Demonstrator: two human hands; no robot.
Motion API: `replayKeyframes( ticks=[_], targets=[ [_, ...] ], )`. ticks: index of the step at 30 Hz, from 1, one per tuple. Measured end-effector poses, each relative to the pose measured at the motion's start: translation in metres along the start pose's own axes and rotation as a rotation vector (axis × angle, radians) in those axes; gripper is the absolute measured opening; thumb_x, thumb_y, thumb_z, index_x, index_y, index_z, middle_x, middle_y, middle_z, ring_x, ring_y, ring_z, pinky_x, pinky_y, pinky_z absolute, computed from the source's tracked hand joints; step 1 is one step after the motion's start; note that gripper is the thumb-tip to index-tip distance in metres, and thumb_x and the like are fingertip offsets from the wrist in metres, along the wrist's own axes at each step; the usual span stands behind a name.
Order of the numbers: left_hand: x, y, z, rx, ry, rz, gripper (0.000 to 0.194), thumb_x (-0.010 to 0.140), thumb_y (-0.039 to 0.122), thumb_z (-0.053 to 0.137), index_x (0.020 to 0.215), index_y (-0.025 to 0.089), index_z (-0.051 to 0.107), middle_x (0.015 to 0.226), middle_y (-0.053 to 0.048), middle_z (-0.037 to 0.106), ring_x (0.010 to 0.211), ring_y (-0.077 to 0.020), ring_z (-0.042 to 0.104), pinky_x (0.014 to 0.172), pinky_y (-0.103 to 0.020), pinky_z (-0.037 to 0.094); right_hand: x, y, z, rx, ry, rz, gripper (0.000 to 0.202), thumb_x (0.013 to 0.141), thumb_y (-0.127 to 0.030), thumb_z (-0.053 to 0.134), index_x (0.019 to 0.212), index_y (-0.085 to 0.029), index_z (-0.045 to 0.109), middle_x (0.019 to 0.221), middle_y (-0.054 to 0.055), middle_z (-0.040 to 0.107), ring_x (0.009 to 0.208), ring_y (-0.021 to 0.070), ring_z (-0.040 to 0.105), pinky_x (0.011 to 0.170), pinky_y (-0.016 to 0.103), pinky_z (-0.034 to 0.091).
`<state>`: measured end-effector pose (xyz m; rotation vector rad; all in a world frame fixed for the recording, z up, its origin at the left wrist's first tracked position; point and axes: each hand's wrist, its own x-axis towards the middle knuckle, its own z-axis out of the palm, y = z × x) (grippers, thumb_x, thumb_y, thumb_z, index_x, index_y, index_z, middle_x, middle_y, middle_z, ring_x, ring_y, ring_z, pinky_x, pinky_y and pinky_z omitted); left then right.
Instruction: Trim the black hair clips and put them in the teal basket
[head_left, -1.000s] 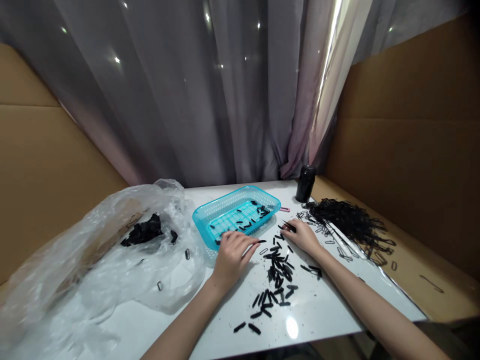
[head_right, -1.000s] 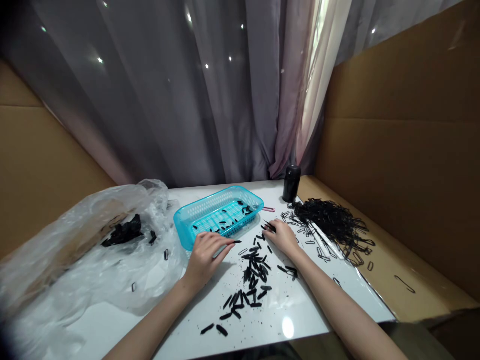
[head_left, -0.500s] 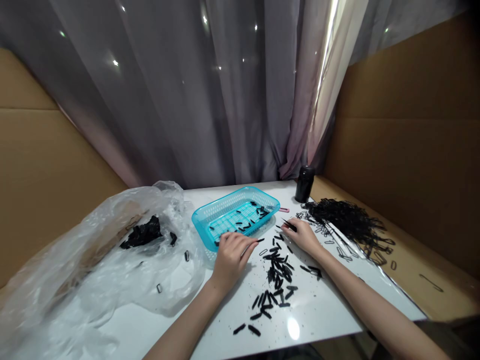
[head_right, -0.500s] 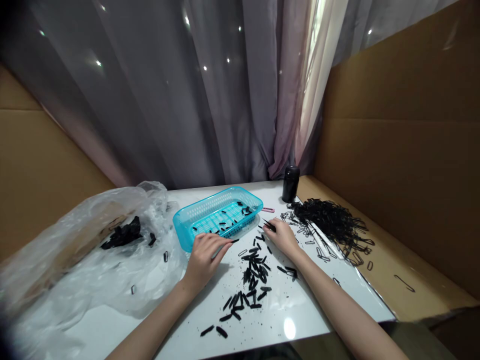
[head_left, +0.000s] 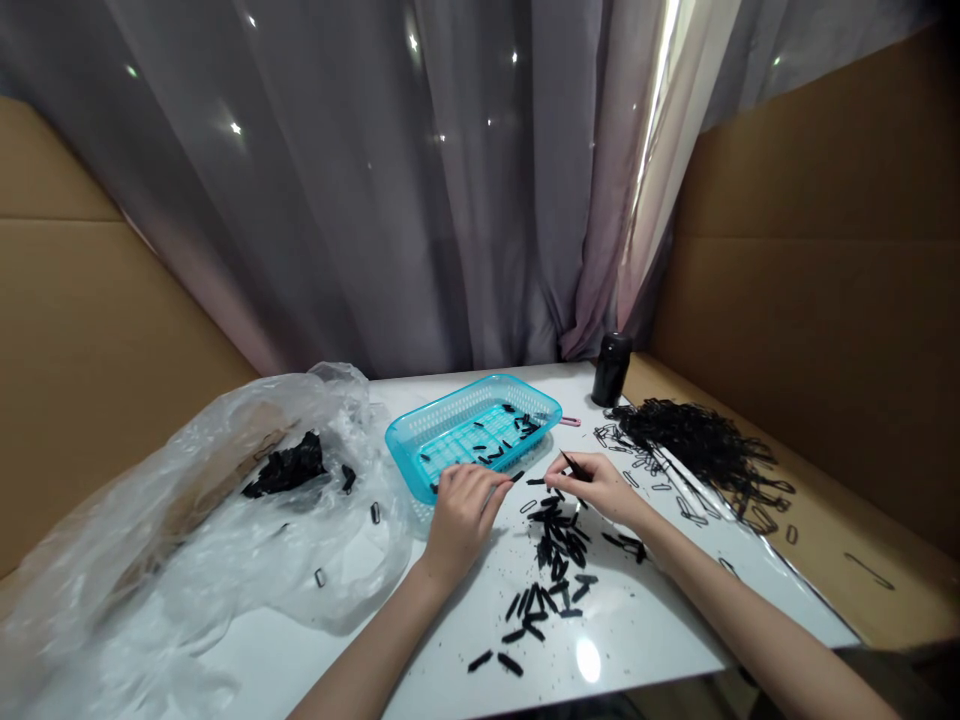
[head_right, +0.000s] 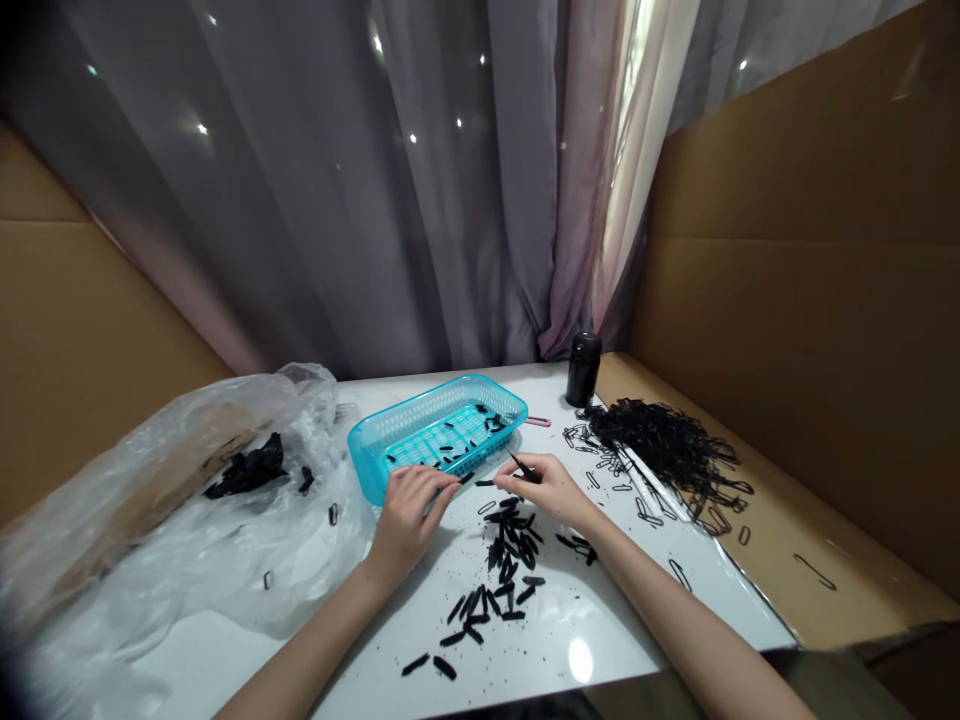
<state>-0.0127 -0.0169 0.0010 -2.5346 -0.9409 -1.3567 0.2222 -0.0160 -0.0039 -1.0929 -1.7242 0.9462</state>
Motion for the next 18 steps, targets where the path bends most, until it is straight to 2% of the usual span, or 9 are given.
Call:
replayKeyframes(
  ticks=[10,18],
  targets=[
    [-0.0009,0.0000,0.0013,-0.011,-0.022,-0.011,0.017,0.101,0.024,0.050,0.091,0.019,0.064,0.084,-0.001,0.074,0.082,-0.0201,0.065,0.084,-0.037,0.034,-0.0002,-0.0052,0.0054,0.118,0.006,0.077,0.040,0.079,-0.057,0.070,0.078,-0.016,0.070,0.065,-0.001,0.058,0.055,0.0096,0.041,0.051,0.024,0.032],
    [-0.0016,-0.0003,0.0020,-0.056,-0.031,-0.047,0.018,0.101,0.025,0.051,0.091,0.020,0.065,0.084,-0.002,0.074,0.083,-0.0207,0.065,0.084,-0.038,0.034,0.0009,-0.0075,0.0108,0.158,0.031,0.155,0.045,0.075,-0.061,0.071,0.073,-0.017,0.067,0.051,-0.005,0.045,0.047,0.0089,0.035,0.045,0.024,0.027]
  ],
)
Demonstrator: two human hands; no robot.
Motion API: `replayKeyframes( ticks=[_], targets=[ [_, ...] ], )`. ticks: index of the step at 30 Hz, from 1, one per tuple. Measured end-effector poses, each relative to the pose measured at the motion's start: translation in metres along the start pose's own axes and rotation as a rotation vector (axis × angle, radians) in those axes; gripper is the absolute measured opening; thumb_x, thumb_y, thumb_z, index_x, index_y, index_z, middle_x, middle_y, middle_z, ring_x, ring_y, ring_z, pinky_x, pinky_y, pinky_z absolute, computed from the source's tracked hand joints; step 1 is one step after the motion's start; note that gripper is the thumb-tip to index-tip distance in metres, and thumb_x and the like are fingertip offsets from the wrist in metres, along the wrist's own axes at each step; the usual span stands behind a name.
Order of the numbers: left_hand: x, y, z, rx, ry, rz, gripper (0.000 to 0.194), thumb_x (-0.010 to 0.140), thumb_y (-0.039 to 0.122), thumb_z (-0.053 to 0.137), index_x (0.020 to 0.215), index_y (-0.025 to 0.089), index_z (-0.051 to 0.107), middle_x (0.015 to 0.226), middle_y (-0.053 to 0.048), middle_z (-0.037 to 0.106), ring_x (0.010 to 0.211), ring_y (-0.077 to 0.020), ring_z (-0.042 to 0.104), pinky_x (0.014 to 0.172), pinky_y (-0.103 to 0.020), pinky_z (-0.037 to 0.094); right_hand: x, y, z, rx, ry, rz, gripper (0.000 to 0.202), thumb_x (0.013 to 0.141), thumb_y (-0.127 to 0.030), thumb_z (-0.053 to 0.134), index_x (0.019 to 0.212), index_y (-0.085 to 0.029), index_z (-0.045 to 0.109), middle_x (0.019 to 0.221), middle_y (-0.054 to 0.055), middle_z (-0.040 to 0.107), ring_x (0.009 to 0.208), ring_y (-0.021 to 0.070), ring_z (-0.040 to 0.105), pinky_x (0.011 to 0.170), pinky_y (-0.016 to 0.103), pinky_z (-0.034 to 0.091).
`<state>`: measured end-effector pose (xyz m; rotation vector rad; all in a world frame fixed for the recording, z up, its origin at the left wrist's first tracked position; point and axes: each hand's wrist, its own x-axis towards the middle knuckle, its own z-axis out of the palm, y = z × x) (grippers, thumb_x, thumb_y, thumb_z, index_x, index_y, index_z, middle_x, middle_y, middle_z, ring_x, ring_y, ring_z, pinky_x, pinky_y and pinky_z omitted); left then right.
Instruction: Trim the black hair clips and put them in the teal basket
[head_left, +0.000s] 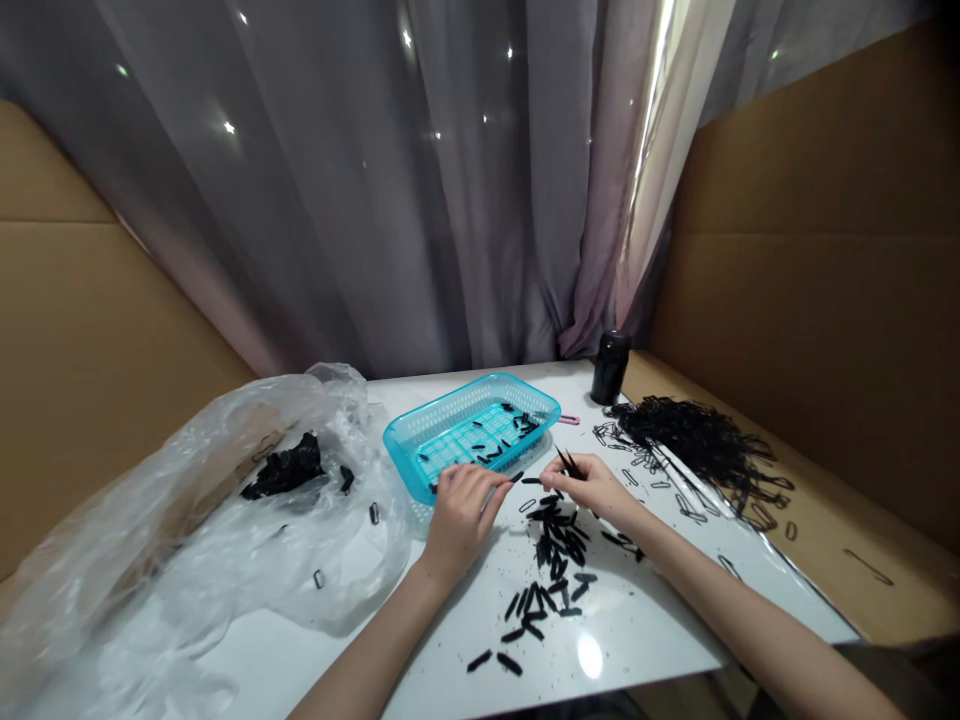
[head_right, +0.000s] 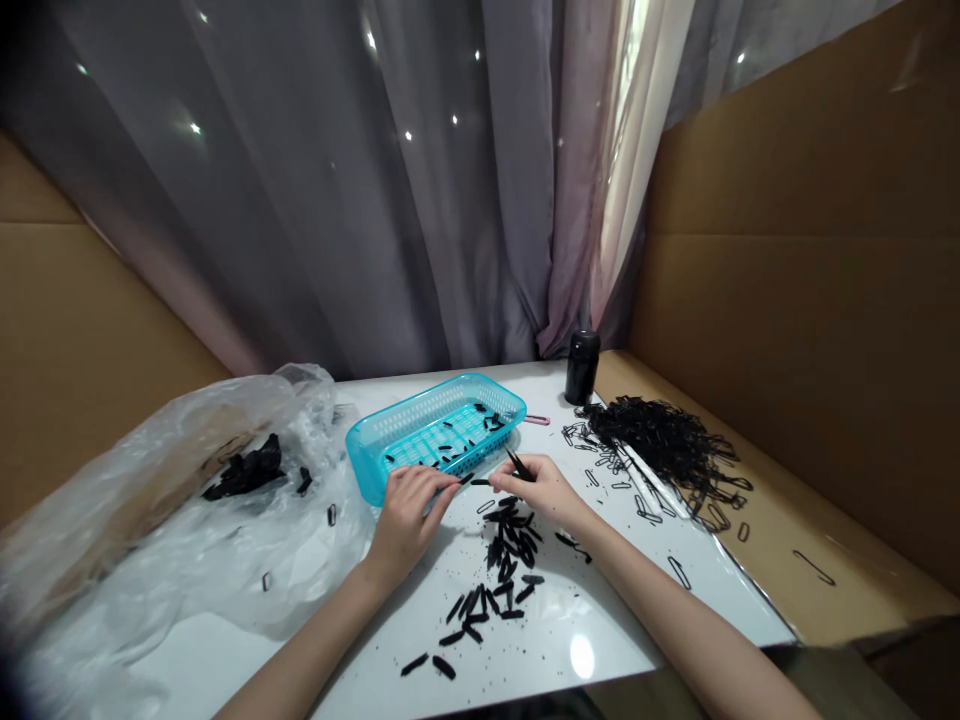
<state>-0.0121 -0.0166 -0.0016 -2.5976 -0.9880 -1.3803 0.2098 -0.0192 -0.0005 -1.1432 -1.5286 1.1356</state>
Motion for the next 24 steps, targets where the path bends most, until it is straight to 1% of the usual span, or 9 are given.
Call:
replayKeyframes(
  ticks=[4,7,10,13,16,21,24],
  targets=[
    [-0.001,-0.001,0.000,-0.076,-0.005,-0.045,0.015,0.098,0.025,0.054,0.091,0.020,0.066,0.085,-0.003,0.074,0.083,-0.0223,0.065,0.084,-0.040,0.036,-0.001,0.002,0.000,0.011,-0.005,0.008,0.043,0.075,-0.060,0.071,0.073,-0.017,0.068,0.051,-0.005,0.046,0.047,0.0089,0.036,0.045,0.024,0.028],
    [-0.001,0.003,0.001,-0.182,-0.017,-0.104,0.013,0.097,0.024,0.054,0.093,0.020,0.065,0.089,-0.005,0.074,0.087,-0.0225,0.066,0.083,-0.039,0.042,-0.001,0.004,0.001,0.018,-0.011,0.000,0.042,0.075,-0.059,0.072,0.075,-0.017,0.068,0.055,-0.004,0.051,0.049,0.0093,0.039,0.047,0.024,0.029],
    [-0.001,0.010,0.003,-0.313,-0.058,-0.178,0.013,0.097,0.025,0.055,0.091,0.020,0.065,0.099,-0.007,0.075,0.093,-0.0216,0.069,0.085,-0.035,0.049,0.000,0.006,0.002,0.021,-0.012,-0.016,0.043,0.074,-0.059,0.072,0.075,-0.017,0.069,0.059,-0.003,0.055,0.052,0.0104,0.044,0.048,0.024,0.032],
    [-0.001,0.017,0.006,-0.414,-0.106,-0.264,0.015,0.096,0.027,0.056,0.087,0.019,0.065,0.097,-0.006,0.075,0.091,-0.0207,0.070,0.082,-0.032,0.053,0.000,0.008,0.002,0.020,-0.016,-0.033,0.043,0.074,-0.060,0.072,0.076,-0.017,0.069,0.060,-0.002,0.056,0.056,0.0118,0.047,0.050,0.024,0.034],
    [-0.001,0.020,0.007,-0.473,-0.129,-0.355,0.018,0.096,0.029,0.056,0.085,0.018,0.066,0.088,-0.005,0.073,0.084,-0.0201,0.070,0.077,-0.030,0.053,0.000,0.009,0.001,0.015,-0.024,-0.050,0.042,0.076,-0.058,0.072,0.076,-0.016,0.069,0.065,0.000,0.060,0.061,0.0129,0.051,0.055,0.024,0.039],
    [-0.001,0.019,0.007,-0.535,-0.151,-0.460,0.023,0.096,0.033,0.055,0.085,0.017,0.067,0.082,-0.005,0.072,0.080,-0.0206,0.068,0.073,-0.030,0.053,0.000,0.008,0.002,0.015,-0.043,-0.071,0.038,0.078,-0.055,0.072,0.076,-0.016,0.070,0.073,0.002,0.066,0.068,0.0151,0.056,0.066,0.027,0.044],
    [-0.001,0.018,0.007,-0.564,-0.156,-0.464,0.023,0.094,0.033,0.056,0.083,0.017,0.067,0.088,-0.007,0.071,0.087,-0.0219,0.067,0.078,-0.032,0.052,0.000,0.008,0.004,0.019,-0.053,-0.077,0.037,0.078,-0.053,0.072,0.077,-0.016,0.070,0.073,0.002,0.067,0.069,0.0159,0.058,0.069,0.028,0.045]
  ],
)
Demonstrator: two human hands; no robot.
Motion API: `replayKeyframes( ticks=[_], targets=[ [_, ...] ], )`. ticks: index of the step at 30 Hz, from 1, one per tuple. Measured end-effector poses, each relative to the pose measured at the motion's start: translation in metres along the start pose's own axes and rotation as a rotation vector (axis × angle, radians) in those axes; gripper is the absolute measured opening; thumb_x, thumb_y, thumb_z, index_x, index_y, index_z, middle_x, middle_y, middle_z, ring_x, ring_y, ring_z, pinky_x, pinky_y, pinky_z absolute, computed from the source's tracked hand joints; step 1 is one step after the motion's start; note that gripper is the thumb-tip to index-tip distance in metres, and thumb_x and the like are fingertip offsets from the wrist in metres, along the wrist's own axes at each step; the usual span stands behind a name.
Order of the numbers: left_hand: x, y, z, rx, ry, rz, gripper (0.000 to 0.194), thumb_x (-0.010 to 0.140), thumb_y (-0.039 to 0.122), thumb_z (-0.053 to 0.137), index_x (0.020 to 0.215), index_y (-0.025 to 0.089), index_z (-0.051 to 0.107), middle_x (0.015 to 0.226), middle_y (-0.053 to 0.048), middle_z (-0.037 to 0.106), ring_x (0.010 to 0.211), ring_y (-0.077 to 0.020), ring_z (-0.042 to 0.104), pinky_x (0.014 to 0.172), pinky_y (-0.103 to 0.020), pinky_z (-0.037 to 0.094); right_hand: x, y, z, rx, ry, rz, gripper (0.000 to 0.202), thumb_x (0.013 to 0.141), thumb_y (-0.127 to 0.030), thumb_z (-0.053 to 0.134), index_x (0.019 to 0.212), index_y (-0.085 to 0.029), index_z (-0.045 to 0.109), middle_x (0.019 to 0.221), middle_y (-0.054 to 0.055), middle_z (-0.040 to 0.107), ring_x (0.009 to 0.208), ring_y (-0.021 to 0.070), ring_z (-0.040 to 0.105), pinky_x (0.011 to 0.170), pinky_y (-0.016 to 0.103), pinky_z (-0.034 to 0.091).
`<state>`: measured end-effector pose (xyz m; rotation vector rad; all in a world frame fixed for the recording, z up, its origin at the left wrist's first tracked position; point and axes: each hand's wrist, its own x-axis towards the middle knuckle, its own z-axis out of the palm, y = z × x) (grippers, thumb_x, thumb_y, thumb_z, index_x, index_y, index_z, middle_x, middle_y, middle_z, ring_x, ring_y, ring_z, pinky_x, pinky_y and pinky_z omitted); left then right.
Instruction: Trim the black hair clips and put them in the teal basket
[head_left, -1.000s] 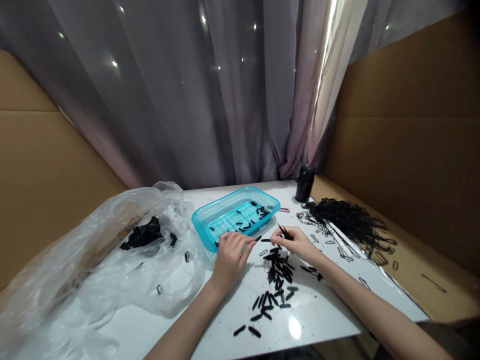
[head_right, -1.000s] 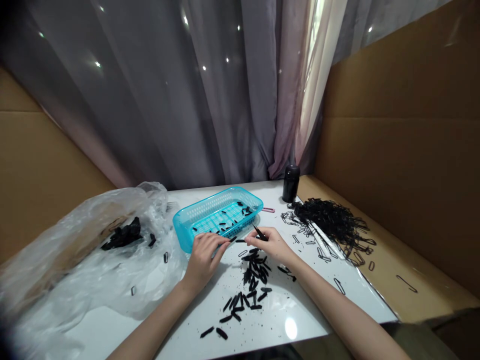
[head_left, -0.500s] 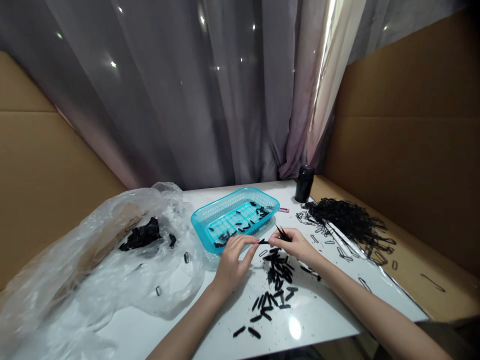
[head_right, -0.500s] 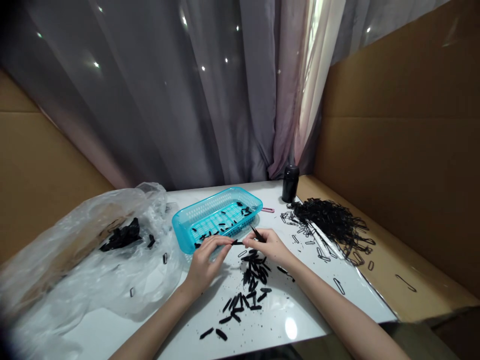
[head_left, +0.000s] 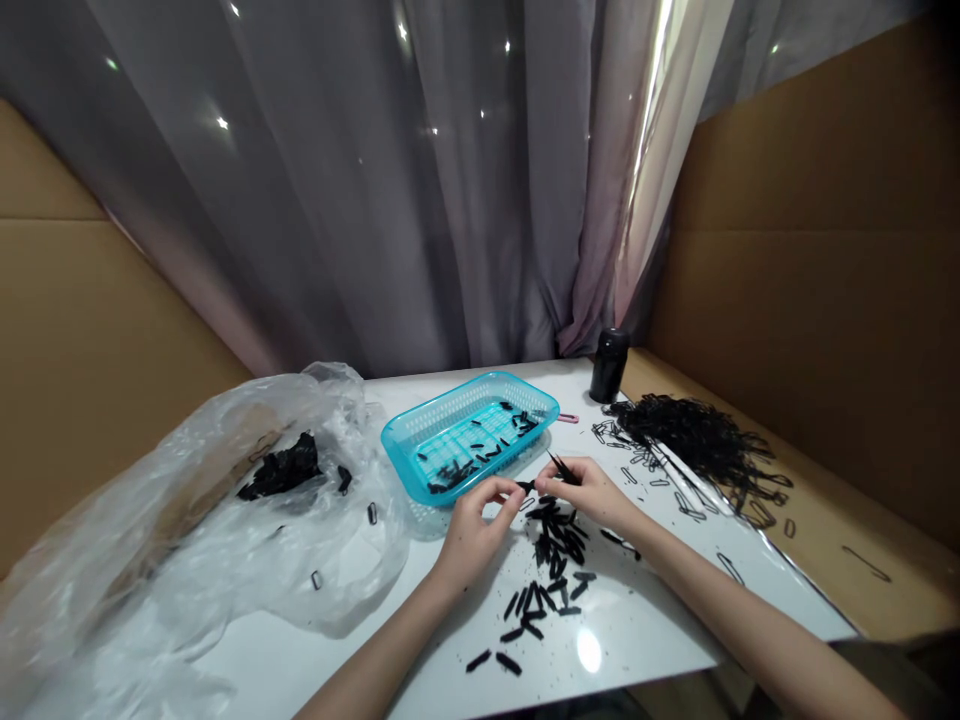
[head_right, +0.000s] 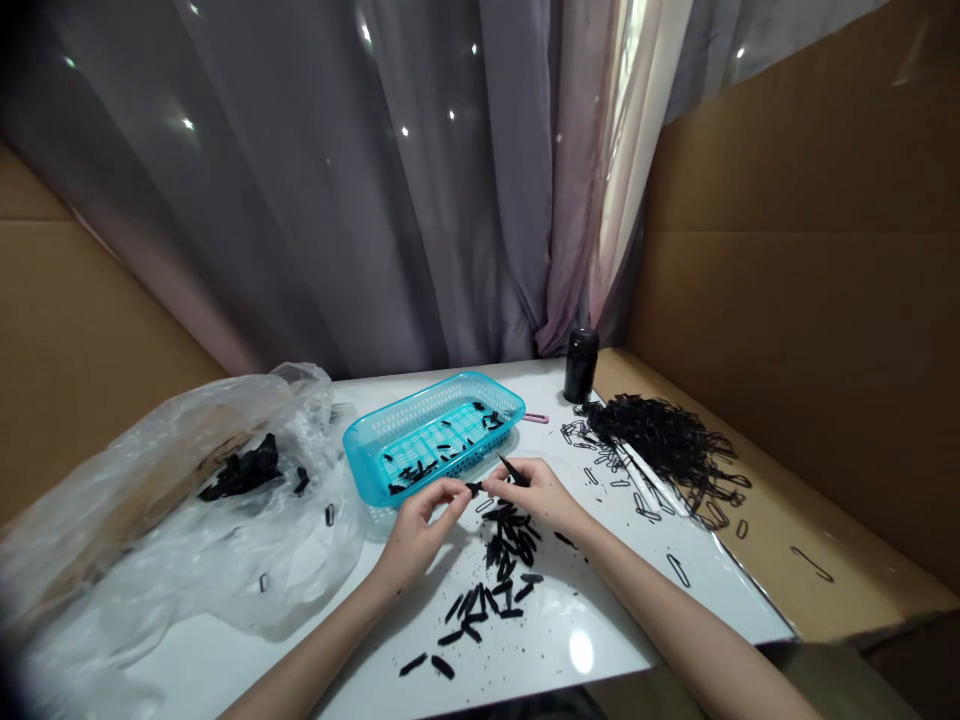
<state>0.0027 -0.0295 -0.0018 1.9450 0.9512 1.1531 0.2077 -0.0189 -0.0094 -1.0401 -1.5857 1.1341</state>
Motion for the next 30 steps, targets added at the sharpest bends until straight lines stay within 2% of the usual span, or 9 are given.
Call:
replayKeyframes(
  ticks=[4,11,19,22,25,30],
  targets=[
    [0.000,0.000,0.002,-0.029,-0.035,0.022,0.021,0.092,0.032,0.059,0.080,0.017,0.068,0.099,-0.009,0.070,0.099,-0.0232,0.066,0.084,-0.033,0.052,-0.001,0.001,0.002,0.005,-0.027,-0.005,0.033,0.078,-0.049,0.072,0.077,-0.016,0.070,0.076,0.002,0.070,0.072,0.0176,0.061,0.073,0.030,0.047],
    [-0.002,-0.006,0.006,-0.066,-0.050,0.000,0.025,0.093,0.035,0.058,0.081,0.017,0.069,0.097,-0.010,0.069,0.092,-0.0218,0.067,0.076,-0.031,0.056,-0.002,-0.001,0.009,0.007,-0.060,-0.020,0.025,0.079,-0.042,0.071,0.077,-0.018,0.070,0.078,0.002,0.072,0.078,0.0193,0.064,0.078,0.031,0.048],
    [-0.002,-0.012,0.008,-0.066,-0.052,-0.004,0.024,0.093,0.035,0.059,0.081,0.016,0.069,0.096,-0.009,0.069,0.093,-0.0216,0.066,0.076,-0.031,0.056,-0.001,0.004,0.011,-0.015,-0.052,-0.030,0.019,0.081,-0.034,0.069,0.075,-0.017,0.065,0.072,0.000,0.066,0.071,0.0154,0.061,0.071,0.030,0.047],
    [-0.002,-0.012,0.008,-0.063,-0.063,-0.005,0.023,0.092,0.035,0.060,0.081,0.017,0.068,0.096,-0.009,0.069,0.093,-0.0222,0.066,0.077,-0.032,0.055,0.000,0.005,0.011,-0.003,-0.020,-0.055,0.016,0.078,-0.032,0.071,0.085,-0.018,0.067,0.077,0.000,0.068,0.077,0.0170,0.062,0.074,0.030,0.047],
    [-0.002,-0.011,0.009,-0.069,-0.069,-0.016,0.025,0.092,0.037,0.060,0.081,0.017,0.069,0.094,-0.009,0.069,0.093,-0.0231,0.066,0.078,-0.033,0.054,0.001,0.005,0.009,0.004,-0.012,-0.089,0.026,0.075,-0.034,0.074,0.095,-0.018,0.070,0.086,0.002,0.071,0.087,0.0208,0.064,0.083,0.033,0.048],
    [-0.002,-0.011,0.009,-0.111,-0.080,-0.049,0.032,0.093,0.045,0.058,0.082,0.018,0.068,0.093,-0.009,0.070,0.093,-0.0239,0.067,0.080,-0.035,0.055,0.002,0.004,0.007,0.003,-0.002,-0.109,0.027,0.078,-0.043,0.074,0.087,-0.018,0.075,0.090,0.005,0.076,0.087,0.0238,0.067,0.084,0.036,0.049]
  ],
)
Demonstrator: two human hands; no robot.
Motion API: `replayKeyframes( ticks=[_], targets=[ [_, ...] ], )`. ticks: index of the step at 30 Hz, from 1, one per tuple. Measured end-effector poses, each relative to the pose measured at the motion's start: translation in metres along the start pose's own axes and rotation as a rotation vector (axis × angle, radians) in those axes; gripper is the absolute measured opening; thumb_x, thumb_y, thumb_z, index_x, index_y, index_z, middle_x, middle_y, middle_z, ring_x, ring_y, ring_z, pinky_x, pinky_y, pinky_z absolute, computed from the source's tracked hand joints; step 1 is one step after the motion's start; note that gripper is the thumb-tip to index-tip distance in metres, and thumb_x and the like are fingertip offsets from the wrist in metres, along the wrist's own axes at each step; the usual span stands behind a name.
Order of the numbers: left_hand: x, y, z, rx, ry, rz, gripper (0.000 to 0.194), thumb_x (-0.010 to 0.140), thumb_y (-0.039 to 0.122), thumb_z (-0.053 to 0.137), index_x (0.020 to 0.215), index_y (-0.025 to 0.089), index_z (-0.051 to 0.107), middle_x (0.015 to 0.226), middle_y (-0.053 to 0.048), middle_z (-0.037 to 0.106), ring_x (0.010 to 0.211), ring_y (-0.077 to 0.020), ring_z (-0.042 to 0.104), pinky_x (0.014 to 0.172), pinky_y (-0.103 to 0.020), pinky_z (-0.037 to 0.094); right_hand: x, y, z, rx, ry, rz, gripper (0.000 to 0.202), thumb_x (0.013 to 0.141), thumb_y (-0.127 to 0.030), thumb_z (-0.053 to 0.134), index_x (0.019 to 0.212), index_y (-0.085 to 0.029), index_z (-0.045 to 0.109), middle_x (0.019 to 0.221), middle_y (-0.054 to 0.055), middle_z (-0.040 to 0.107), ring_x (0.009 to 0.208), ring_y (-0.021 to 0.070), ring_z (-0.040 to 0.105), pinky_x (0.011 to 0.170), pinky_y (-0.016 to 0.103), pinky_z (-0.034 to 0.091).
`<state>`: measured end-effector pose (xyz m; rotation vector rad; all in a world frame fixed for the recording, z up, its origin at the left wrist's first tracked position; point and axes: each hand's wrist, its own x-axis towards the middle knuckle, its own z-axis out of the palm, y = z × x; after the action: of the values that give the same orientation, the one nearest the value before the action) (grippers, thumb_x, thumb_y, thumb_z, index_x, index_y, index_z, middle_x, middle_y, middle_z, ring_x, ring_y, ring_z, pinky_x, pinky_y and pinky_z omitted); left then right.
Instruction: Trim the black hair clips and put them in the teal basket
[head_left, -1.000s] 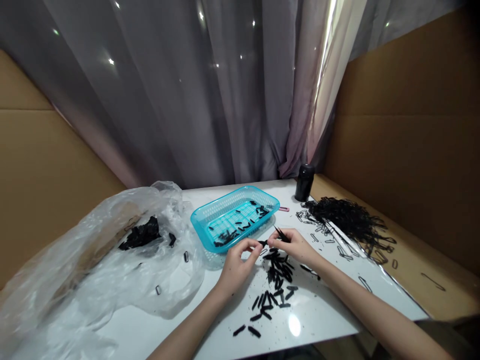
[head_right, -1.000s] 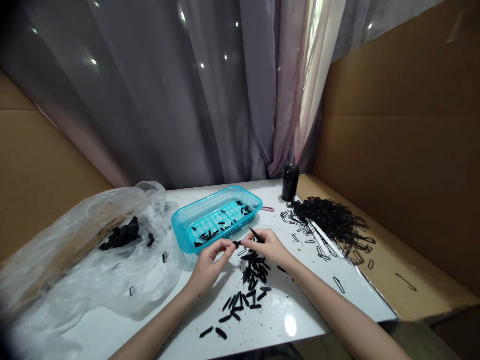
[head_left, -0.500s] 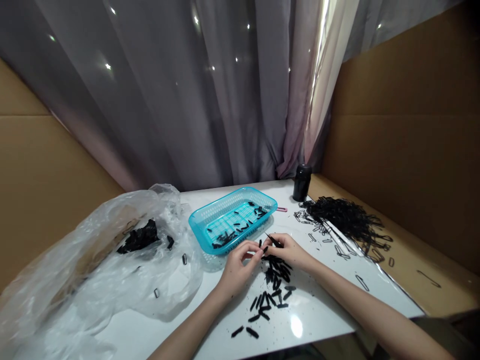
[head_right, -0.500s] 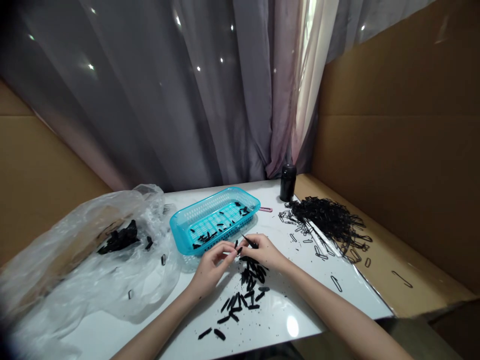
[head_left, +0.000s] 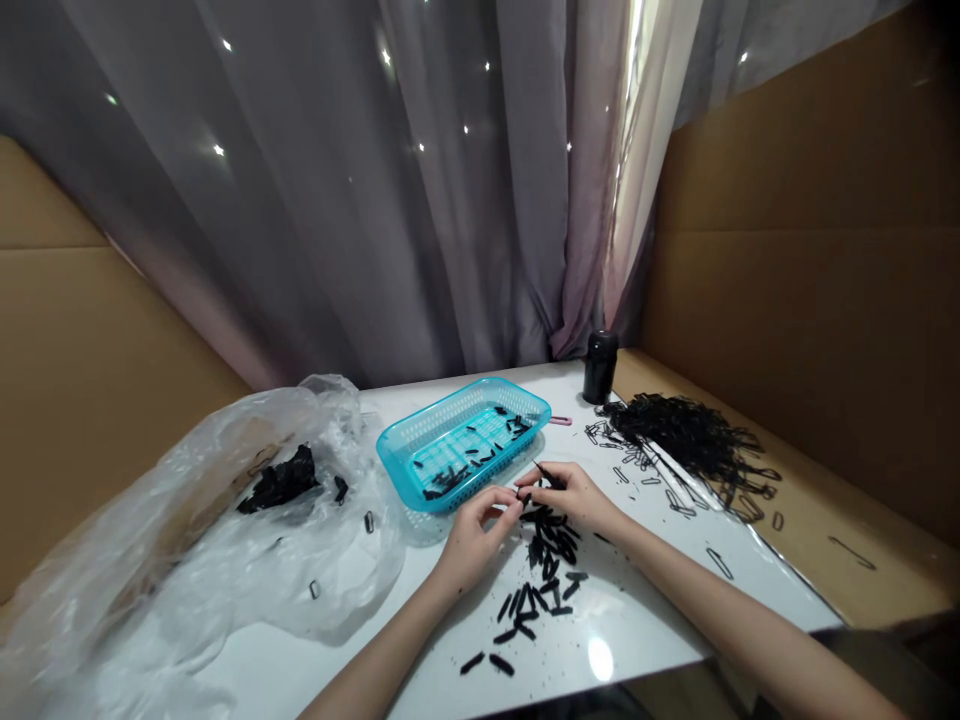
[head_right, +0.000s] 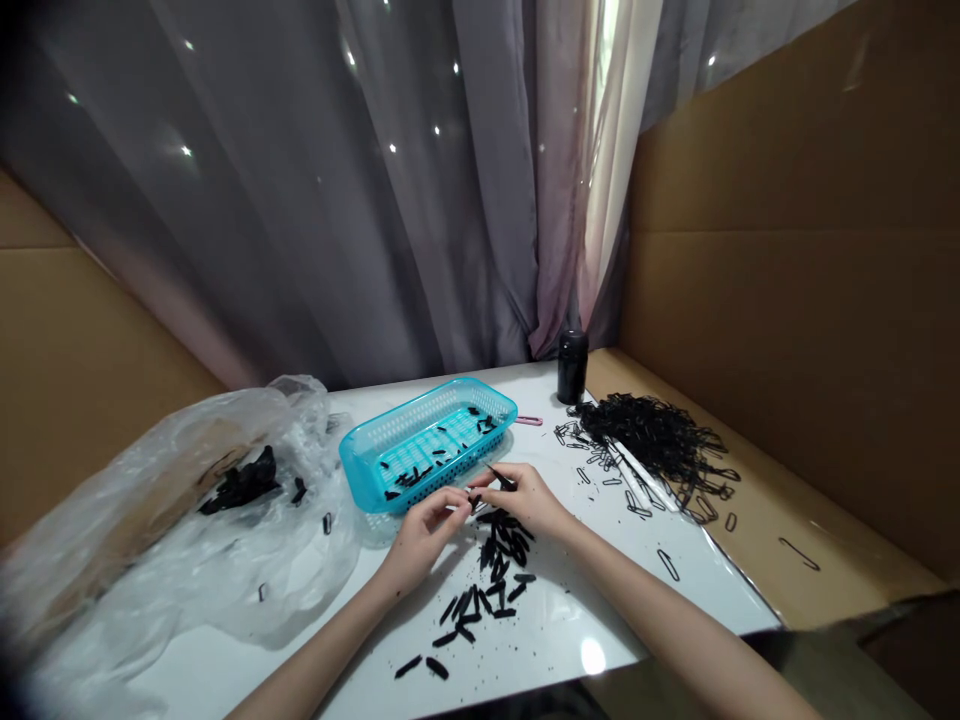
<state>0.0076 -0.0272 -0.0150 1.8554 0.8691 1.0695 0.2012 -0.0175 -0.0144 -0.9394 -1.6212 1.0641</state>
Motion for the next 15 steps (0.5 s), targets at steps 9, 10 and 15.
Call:
replayKeyframes(
  ticks=[9,10,15],
  targets=[
    [0.002,0.013,-0.007,-0.029,-0.004,-0.015,0.037,0.092,0.051,0.056,0.078,0.018,0.065,0.087,-0.007,0.066,0.083,-0.0215,0.065,0.074,-0.033,0.054,0.000,-0.016,0.002,0.009,0.065,-0.019,0.033,0.081,-0.051,0.071,0.090,-0.019,0.076,0.090,0.006,0.075,0.089,0.0235,0.067,0.085,0.035,0.049],
    [0.005,0.016,-0.011,-0.024,0.013,-0.006,0.036,0.092,0.050,0.056,0.079,0.018,0.065,0.089,-0.008,0.066,0.083,-0.0214,0.064,0.074,-0.032,0.054,0.001,-0.022,0.000,0.013,0.072,-0.026,0.034,0.083,-0.051,0.068,0.093,-0.019,0.075,0.091,0.005,0.075,0.089,0.0231,0.067,0.085,0.035,0.050],
    [0.032,0.057,-0.029,0.077,0.122,0.096,0.025,0.094,0.041,0.057,0.085,0.019,0.066,0.096,-0.007,0.066,0.094,-0.0222,0.063,0.084,-0.032,0.051,0.021,-0.068,-0.008,0.022,0.038,-0.089,0.034,0.080,-0.050,0.073,0.101,-0.023,0.073,0.097,0.004,0.075,0.092,0.0230,0.068,0.079,0.032,0.053]
  ],
)
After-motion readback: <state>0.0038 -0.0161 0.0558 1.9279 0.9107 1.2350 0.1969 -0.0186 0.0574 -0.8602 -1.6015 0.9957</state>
